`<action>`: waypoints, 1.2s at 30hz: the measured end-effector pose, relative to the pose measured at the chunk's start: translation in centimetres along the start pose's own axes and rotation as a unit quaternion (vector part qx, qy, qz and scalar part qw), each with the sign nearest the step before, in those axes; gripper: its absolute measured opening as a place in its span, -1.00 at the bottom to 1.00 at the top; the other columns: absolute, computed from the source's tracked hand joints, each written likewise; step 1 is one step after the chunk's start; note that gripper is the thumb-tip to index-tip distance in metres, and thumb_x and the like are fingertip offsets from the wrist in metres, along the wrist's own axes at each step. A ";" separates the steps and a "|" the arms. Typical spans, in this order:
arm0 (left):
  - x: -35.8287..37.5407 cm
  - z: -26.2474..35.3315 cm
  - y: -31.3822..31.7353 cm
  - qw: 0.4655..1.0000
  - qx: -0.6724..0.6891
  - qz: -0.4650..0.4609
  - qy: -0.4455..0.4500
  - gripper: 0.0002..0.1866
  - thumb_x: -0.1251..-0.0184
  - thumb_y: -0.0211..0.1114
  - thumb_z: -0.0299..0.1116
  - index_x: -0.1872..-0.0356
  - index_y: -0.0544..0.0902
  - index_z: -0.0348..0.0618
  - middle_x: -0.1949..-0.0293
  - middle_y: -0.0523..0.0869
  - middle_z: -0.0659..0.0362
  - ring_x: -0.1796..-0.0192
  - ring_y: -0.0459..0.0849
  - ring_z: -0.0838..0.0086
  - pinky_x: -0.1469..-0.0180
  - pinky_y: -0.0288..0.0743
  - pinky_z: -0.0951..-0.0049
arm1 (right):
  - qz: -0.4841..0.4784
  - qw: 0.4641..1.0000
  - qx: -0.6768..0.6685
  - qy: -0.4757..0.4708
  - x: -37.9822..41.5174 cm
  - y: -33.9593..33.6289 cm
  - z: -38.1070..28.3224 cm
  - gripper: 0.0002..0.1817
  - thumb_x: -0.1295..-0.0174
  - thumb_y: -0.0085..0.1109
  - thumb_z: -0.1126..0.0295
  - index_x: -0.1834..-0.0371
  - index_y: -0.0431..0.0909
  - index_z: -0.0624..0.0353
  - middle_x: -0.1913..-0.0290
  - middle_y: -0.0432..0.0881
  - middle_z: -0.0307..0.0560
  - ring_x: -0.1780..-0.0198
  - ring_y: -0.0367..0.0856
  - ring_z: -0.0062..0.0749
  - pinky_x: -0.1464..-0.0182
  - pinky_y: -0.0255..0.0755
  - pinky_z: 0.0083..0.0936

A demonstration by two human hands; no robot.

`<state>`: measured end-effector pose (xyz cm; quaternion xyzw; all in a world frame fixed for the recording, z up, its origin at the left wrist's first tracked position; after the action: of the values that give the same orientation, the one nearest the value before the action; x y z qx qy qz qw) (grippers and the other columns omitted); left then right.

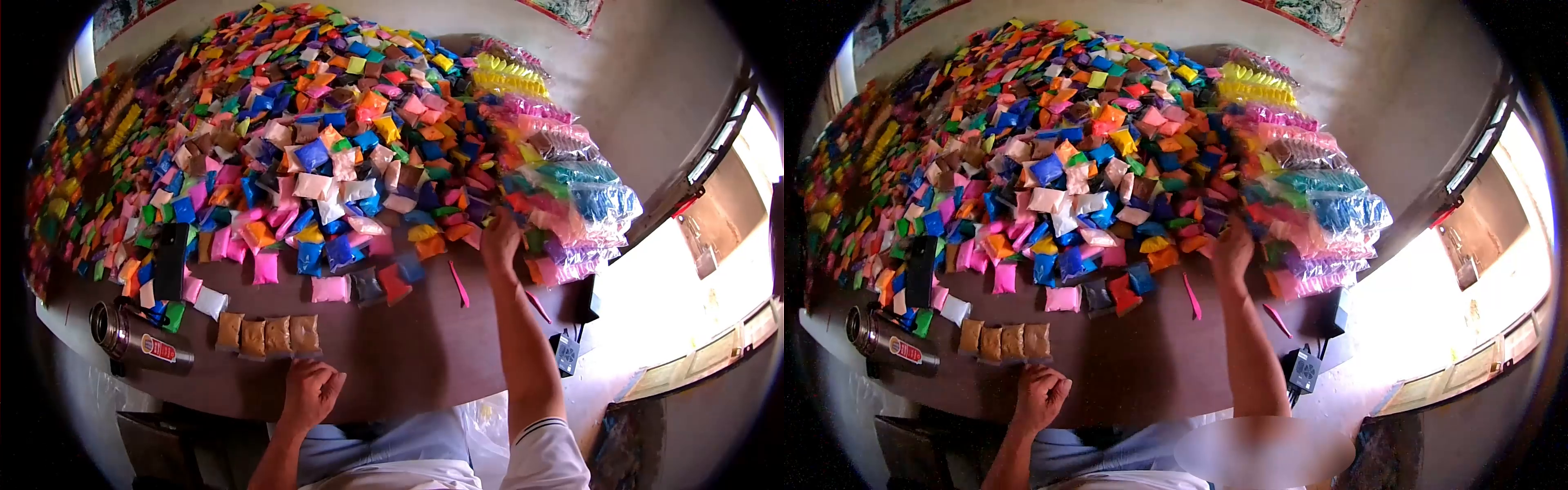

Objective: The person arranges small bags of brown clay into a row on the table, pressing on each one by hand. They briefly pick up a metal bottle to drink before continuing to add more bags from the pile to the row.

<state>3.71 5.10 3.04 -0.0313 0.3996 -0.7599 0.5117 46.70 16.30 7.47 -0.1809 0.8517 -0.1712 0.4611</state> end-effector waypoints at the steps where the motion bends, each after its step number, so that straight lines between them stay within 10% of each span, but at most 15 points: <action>1: 0.1 0.1 -0.1 1.000 -0.003 0.011 0.009 -0.79 -0.30 0.33 -0.33 0.48 0.63 -0.23 0.44 0.67 0.12 0.34 0.62 0.21 0.12 0.39 0.25 | -0.004 1.000 -0.003 0.000 -0.9 0.8 3.0 -0.80 -0.16 0.01 0.66 0.21 0.60 0.25 0.23 0.65 0.16 0.05 0.61 0.14 0.12 0.48 -0.11; 20: -0.3 0.1 0.0 1.000 -0.009 0.009 -0.020 -0.82 -0.23 0.35 -0.38 0.53 0.59 -0.15 0.48 0.68 0.14 0.36 0.64 0.15 0.19 0.40 0.18 | -0.223 0.959 0.168 0.038 -4.6 6.7 9.3 -0.80 -0.20 0.16 0.31 0.15 0.64 0.05 0.14 0.70 0.19 -0.01 0.63 0.21 -0.02 0.50 -0.08; 26: 0.2 -0.2 0.3 1.000 0.001 0.029 -0.011 -0.83 -0.22 0.36 -0.42 0.54 0.58 -0.15 0.48 0.68 0.14 0.36 0.63 0.16 0.20 0.39 0.20 | 0.031 0.999 -0.037 -0.024 -4.5 2.2 5.0 -0.84 -0.24 0.21 0.35 0.21 0.62 0.17 0.21 0.66 0.06 0.26 0.62 -0.18 0.22 0.50 -0.30; 28: -0.1 0.0 0.1 1.000 -0.003 0.018 -0.007 -0.84 -0.22 0.37 -0.44 0.52 0.59 -0.16 0.48 0.67 0.15 0.35 0.64 0.17 0.19 0.39 0.21 | -0.045 0.926 -0.305 0.218 -2.1 2.4 6.6 -0.70 -0.34 0.20 0.21 -0.02 0.61 0.13 0.08 0.71 -0.12 0.03 0.66 -0.20 0.01 0.51 -0.23; 29: -0.1 0.2 0.0 1.000 0.005 0.017 -0.005 -0.84 -0.22 0.37 -0.44 0.52 0.59 -0.16 0.48 0.67 0.15 0.35 0.64 0.17 0.19 0.39 0.21 | -0.120 0.779 -0.511 0.342 -0.7 3.4 6.3 -0.67 -0.41 0.06 0.21 -0.11 0.58 0.12 0.01 0.69 -0.14 0.01 0.65 -0.26 0.05 0.51 -0.33; 33: 0.0 0.1 0.0 1.000 0.001 0.002 -0.025 -0.78 -0.31 0.34 -0.36 0.49 0.62 -0.24 0.46 0.67 0.15 0.34 0.62 0.24 0.12 0.38 0.27 | -0.196 0.571 -0.683 0.411 5.4 -0.9 -3.8 -0.62 -0.39 0.01 0.21 -0.17 0.51 0.16 -0.03 0.66 -0.10 0.09 0.64 -0.34 0.22 0.49 -0.48; 36: 0.0 0.1 -0.2 1.000 0.002 0.007 -0.021 -0.79 -0.32 0.34 -0.35 0.48 0.64 -0.24 0.45 0.68 0.15 0.33 0.63 0.24 0.11 0.39 0.26 | -0.246 0.511 -0.692 0.447 10.5 -0.9 -6.1 -0.58 -0.37 0.09 0.18 -0.18 0.50 0.20 -0.02 0.66 -0.07 0.08 0.64 -0.33 0.25 0.51 -0.49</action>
<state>3.64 5.02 3.24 -0.0434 0.3875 -0.7564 0.5251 36.33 11.42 3.44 -0.5440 0.7153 0.3075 -0.3128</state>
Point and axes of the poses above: each hand's wrist, its own x-axis away from the middle knuckle, its own y-axis out of the palm, z = x × y, the point moved 6 cm from there along -x, towards the middle knuckle
